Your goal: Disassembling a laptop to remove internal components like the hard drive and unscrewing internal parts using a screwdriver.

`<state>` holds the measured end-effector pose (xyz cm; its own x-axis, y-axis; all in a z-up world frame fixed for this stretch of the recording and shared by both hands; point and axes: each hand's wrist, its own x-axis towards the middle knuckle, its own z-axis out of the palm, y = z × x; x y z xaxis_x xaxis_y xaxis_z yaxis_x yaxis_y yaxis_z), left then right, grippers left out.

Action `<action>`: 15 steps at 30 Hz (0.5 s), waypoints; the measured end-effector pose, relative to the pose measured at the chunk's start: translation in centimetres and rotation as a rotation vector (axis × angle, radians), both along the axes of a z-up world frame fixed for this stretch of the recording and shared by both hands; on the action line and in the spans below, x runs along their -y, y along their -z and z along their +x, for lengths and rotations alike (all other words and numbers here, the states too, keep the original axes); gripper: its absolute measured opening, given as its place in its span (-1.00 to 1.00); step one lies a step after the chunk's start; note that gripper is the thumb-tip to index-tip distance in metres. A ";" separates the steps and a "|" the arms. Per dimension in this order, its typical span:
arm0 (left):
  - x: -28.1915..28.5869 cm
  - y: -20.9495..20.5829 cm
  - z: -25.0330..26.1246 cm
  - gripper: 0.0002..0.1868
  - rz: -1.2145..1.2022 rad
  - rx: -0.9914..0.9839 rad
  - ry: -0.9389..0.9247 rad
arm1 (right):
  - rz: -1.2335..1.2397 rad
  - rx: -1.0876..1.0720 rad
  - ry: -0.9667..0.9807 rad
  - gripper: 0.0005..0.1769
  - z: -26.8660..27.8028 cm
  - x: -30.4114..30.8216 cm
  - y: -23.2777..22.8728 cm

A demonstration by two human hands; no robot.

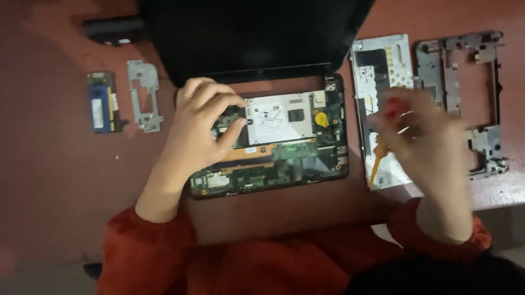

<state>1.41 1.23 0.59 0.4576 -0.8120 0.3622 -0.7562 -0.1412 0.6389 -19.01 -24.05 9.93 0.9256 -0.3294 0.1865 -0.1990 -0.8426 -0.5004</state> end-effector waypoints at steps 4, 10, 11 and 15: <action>0.4 0.8 0.2 -0.81 0.023 0.091 -0.031 | 0.070 -0.121 0.069 -0.69 -0.4 0.8 4.1; 0.6 1.3 0.5 -0.79 0.000 0.074 -0.002 | -0.045 -0.103 0.052 -0.67 1.1 -0.1 4.1; 0.7 1.3 0.5 -0.77 0.013 0.074 0.008 | -0.059 -0.087 0.056 -0.66 1.5 -0.4 3.7; 0.8 1.5 0.2 -0.63 0.033 0.043 0.050 | -0.130 -0.002 0.089 -0.72 2.3 -1.9 5.4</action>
<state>1.65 0.46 -0.93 0.4010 -0.8453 0.3531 -0.7895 -0.1234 0.6012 -16.68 -22.17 4.49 0.8943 -0.3833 0.2309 -0.2766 -0.8792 -0.3878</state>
